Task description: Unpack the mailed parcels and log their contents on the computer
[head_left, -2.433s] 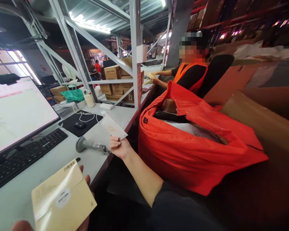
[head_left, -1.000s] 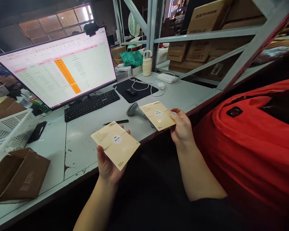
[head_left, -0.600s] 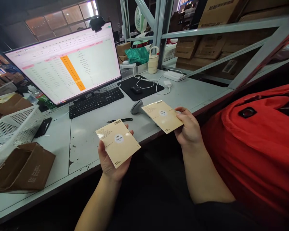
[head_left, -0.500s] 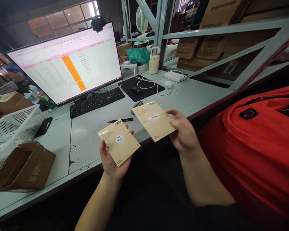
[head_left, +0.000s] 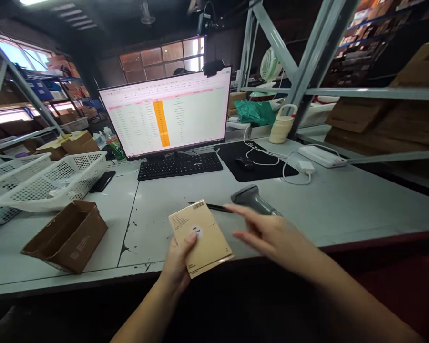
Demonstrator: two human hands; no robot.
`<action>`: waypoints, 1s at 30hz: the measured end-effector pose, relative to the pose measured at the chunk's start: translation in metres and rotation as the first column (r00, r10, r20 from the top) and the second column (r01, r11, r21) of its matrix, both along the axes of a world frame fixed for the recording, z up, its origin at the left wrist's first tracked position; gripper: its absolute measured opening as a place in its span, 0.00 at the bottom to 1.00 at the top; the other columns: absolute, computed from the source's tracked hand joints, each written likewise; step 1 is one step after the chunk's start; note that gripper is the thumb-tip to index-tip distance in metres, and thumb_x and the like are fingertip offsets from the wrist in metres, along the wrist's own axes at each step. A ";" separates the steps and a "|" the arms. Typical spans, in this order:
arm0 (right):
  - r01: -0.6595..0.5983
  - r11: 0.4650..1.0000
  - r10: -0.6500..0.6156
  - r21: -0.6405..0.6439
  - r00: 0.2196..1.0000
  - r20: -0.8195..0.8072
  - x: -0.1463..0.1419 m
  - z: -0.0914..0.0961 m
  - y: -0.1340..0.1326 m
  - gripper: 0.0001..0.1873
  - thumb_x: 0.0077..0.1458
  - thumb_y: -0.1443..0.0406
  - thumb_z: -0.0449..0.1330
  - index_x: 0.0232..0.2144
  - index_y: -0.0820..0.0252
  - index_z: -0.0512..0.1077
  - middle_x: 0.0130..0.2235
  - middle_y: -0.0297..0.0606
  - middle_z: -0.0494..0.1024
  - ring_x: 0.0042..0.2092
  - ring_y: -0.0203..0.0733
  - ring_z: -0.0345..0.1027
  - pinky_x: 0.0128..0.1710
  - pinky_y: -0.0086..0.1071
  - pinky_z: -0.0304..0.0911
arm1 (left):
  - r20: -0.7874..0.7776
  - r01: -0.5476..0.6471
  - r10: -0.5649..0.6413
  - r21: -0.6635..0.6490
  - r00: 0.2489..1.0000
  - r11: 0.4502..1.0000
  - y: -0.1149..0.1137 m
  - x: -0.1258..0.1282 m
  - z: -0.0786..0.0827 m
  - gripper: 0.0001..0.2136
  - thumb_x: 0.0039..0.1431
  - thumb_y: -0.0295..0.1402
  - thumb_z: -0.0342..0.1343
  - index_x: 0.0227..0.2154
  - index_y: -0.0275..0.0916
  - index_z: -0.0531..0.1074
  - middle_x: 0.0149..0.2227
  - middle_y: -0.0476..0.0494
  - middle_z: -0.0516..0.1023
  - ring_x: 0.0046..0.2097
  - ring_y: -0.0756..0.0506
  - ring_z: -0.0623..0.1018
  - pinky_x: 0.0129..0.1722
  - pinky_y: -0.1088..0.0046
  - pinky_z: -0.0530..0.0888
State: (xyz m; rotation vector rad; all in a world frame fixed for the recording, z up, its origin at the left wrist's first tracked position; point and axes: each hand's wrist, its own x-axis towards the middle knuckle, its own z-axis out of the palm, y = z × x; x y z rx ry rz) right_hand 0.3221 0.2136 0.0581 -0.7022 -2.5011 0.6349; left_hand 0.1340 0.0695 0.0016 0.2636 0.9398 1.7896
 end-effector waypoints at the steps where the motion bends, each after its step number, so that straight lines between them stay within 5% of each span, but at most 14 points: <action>1: 0.049 0.998 -0.048 0.038 0.999 -0.019 0.004 0.006 0.024 0.28 0.62 0.48 0.55 0.62 0.45 0.68 0.26 0.33 0.75 0.25 0.42 0.68 0.27 0.35 0.61 | -0.027 -0.032 0.032 -0.001 0.999 0.999 -0.002 -0.010 0.002 0.32 0.44 0.33 0.75 0.53 0.37 0.72 0.43 0.36 0.82 0.43 0.35 0.83 0.46 0.57 0.82; 5: 0.340 0.899 -0.314 0.276 0.940 -0.134 0.002 0.009 0.150 0.28 0.64 0.48 0.51 0.59 0.53 0.71 0.41 0.45 0.80 0.40 0.51 0.75 0.40 0.42 0.69 | -0.174 -0.184 0.188 0.039 0.967 0.982 -0.007 -0.062 0.010 0.44 0.43 0.31 0.74 0.64 0.52 0.62 0.51 0.42 0.80 0.43 0.40 0.83 0.42 0.63 0.82; 7: 0.314 0.864 -0.301 0.392 0.949 -0.097 -0.010 -0.007 0.214 0.29 0.63 0.50 0.51 0.60 0.58 0.70 0.56 0.50 0.76 0.57 0.57 0.69 0.55 0.49 0.64 | -0.275 -0.254 0.252 0.027 0.928 0.967 -0.005 -0.091 0.010 0.40 0.43 0.34 0.75 0.60 0.49 0.66 0.49 0.43 0.80 0.42 0.41 0.82 0.40 0.66 0.81; 12: 0.392 0.807 -0.465 0.442 0.883 0.064 -0.047 -0.065 0.309 0.31 0.63 0.51 0.53 0.61 0.61 0.69 0.64 0.56 0.67 0.63 0.60 0.62 0.59 0.53 0.61 | -0.690 -0.399 0.382 0.146 0.615 0.905 0.006 -0.139 0.001 0.22 0.48 0.36 0.73 0.48 0.44 0.76 0.49 0.42 0.79 0.47 0.42 0.79 0.47 0.68 0.77; 16: 0.424 0.800 -0.516 0.425 0.847 0.126 -0.065 -0.088 0.327 0.28 0.65 0.51 0.50 0.59 0.59 0.73 0.62 0.54 0.70 0.57 0.59 0.68 0.55 0.52 0.65 | -0.837 -0.261 0.338 0.243 0.431 0.934 0.011 -0.158 -0.013 0.19 0.50 0.31 0.70 0.46 0.45 0.80 0.53 0.37 0.77 0.57 0.37 0.76 0.60 0.58 0.71; 21: 0.445 0.750 -0.565 0.489 0.816 0.124 -0.070 -0.090 0.326 0.25 0.64 0.58 0.51 0.57 0.61 0.74 0.61 0.53 0.71 0.54 0.59 0.68 0.51 0.51 0.67 | -0.890 -0.228 0.375 0.320 0.260 0.920 0.012 -0.175 -0.022 0.14 0.56 0.31 0.65 0.46 0.51 0.80 0.62 0.38 0.67 0.60 0.34 0.73 0.59 0.51 0.71; 30: 0.530 0.693 -0.655 0.489 0.747 0.118 -0.068 -0.088 0.320 0.24 0.64 0.60 0.51 0.58 0.59 0.73 0.60 0.52 0.71 0.52 0.58 0.69 0.49 0.49 0.67 | -0.817 -0.455 0.366 0.144 0.447 0.879 0.011 -0.174 0.001 0.12 0.58 0.43 0.64 0.39 0.47 0.70 0.70 0.45 0.58 0.66 0.32 0.66 0.59 0.53 0.70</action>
